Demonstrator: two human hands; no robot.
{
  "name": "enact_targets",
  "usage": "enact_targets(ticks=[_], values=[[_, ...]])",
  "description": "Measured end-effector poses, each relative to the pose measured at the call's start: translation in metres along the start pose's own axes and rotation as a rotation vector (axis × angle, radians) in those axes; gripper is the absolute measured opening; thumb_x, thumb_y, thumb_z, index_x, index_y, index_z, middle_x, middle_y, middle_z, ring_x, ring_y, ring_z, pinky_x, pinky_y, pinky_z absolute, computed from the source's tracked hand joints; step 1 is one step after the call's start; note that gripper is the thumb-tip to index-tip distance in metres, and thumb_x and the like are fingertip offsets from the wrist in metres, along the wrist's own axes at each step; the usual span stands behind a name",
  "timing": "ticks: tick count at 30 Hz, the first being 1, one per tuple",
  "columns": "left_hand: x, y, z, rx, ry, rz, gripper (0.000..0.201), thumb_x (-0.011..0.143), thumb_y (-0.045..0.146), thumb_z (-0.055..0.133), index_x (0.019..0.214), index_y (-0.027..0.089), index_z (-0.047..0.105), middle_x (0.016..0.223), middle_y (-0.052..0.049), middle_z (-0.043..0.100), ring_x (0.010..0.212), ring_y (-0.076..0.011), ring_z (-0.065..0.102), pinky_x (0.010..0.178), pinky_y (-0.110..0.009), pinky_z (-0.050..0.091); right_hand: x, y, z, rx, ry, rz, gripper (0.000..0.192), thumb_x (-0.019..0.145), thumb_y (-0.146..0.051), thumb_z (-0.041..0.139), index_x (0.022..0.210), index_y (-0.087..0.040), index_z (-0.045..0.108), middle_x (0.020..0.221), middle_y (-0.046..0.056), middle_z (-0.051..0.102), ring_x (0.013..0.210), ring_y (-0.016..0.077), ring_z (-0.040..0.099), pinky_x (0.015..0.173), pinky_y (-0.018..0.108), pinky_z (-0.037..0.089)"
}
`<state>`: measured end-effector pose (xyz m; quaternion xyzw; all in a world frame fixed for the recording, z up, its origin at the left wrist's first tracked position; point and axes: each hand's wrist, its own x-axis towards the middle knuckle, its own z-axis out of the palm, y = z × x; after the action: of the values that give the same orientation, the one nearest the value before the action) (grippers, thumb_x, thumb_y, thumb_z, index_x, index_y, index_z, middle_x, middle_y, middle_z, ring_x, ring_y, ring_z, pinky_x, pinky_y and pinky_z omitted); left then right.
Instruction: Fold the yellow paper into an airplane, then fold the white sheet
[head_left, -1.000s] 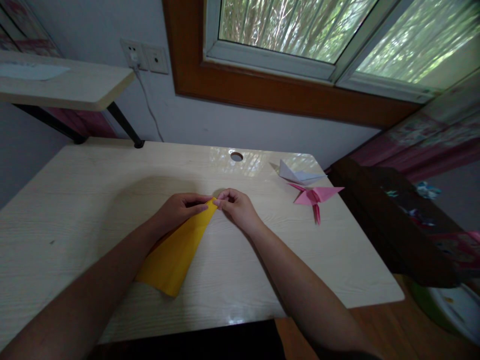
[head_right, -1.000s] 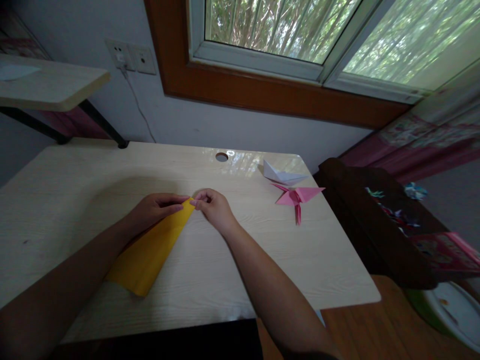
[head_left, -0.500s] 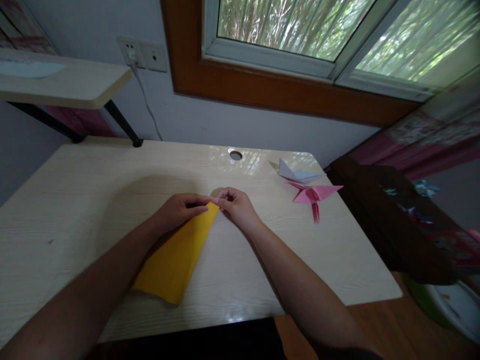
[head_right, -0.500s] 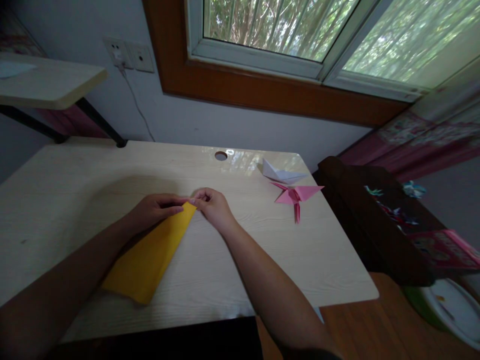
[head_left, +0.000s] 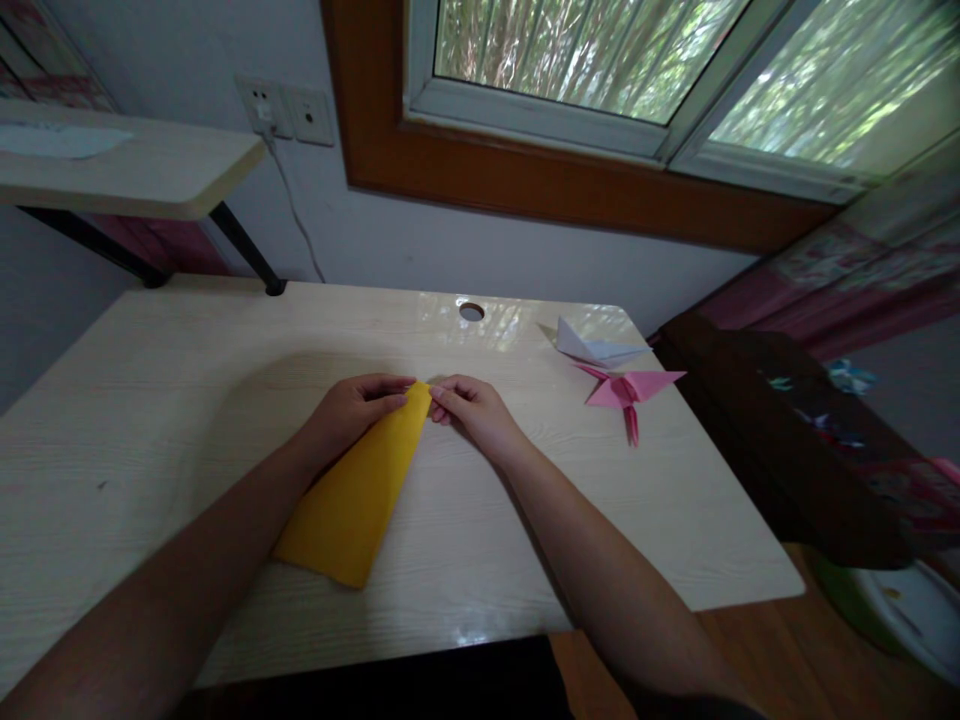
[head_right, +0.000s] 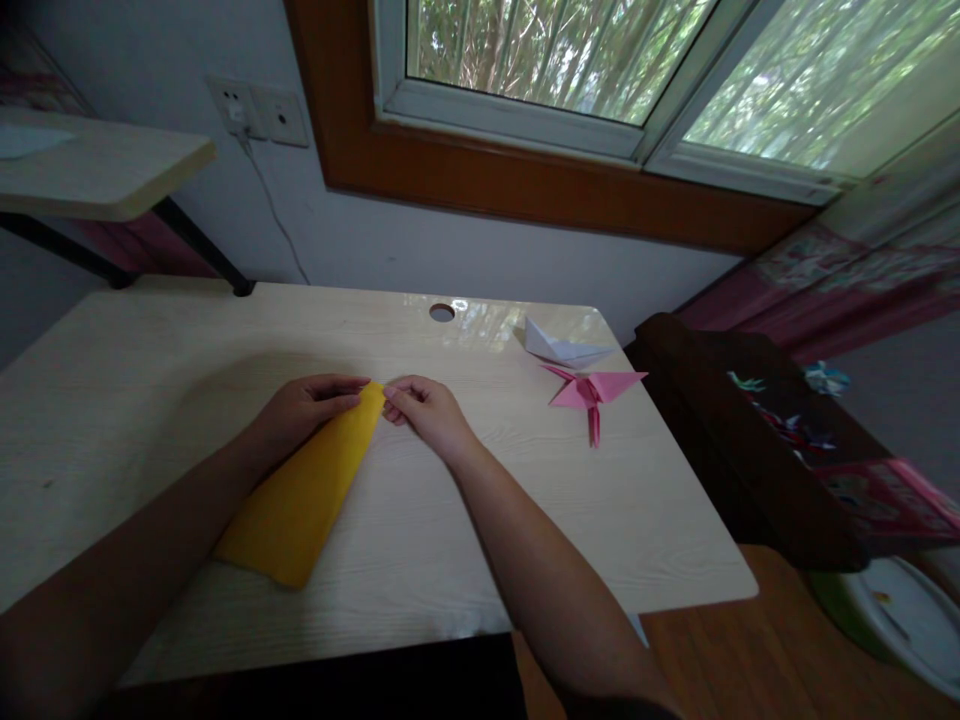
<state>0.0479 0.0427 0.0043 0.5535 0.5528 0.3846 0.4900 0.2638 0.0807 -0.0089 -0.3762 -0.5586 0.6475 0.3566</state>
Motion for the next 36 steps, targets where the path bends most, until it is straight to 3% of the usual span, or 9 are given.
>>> enact_targets(ticks=[8, 36], values=[[-0.0021, 0.0015, 0.0006, -0.059, -0.030, -0.053, 0.044, 0.080, 0.048, 0.074, 0.117, 0.022, 0.077, 0.112, -0.005, 0.078, 0.099, -0.0257, 0.072, 0.085, -0.034, 0.056, -0.0026, -0.0046, -0.0025, -0.015, -0.073, -0.015, 0.045, 0.077, -0.061, 0.078, 0.084, -0.018, 0.068, 0.077, 0.003, 0.069, 0.067, 0.0125, 0.061, 0.063, 0.026, 0.050], [-0.0025, -0.0017, -0.0011, -0.164, -0.032, -0.107, 0.043, 0.074, 0.046, 0.082, 0.109, 0.022, 0.079, 0.102, -0.006, 0.079, 0.090, -0.0231, 0.072, 0.081, -0.033, 0.055, -0.0007, -0.0033, -0.0043, -0.037, -0.119, 0.018, 0.043, 0.076, -0.059, 0.079, 0.085, -0.018, 0.071, 0.076, 0.003, 0.068, 0.066, 0.0117, 0.058, 0.062, 0.024, 0.047]])
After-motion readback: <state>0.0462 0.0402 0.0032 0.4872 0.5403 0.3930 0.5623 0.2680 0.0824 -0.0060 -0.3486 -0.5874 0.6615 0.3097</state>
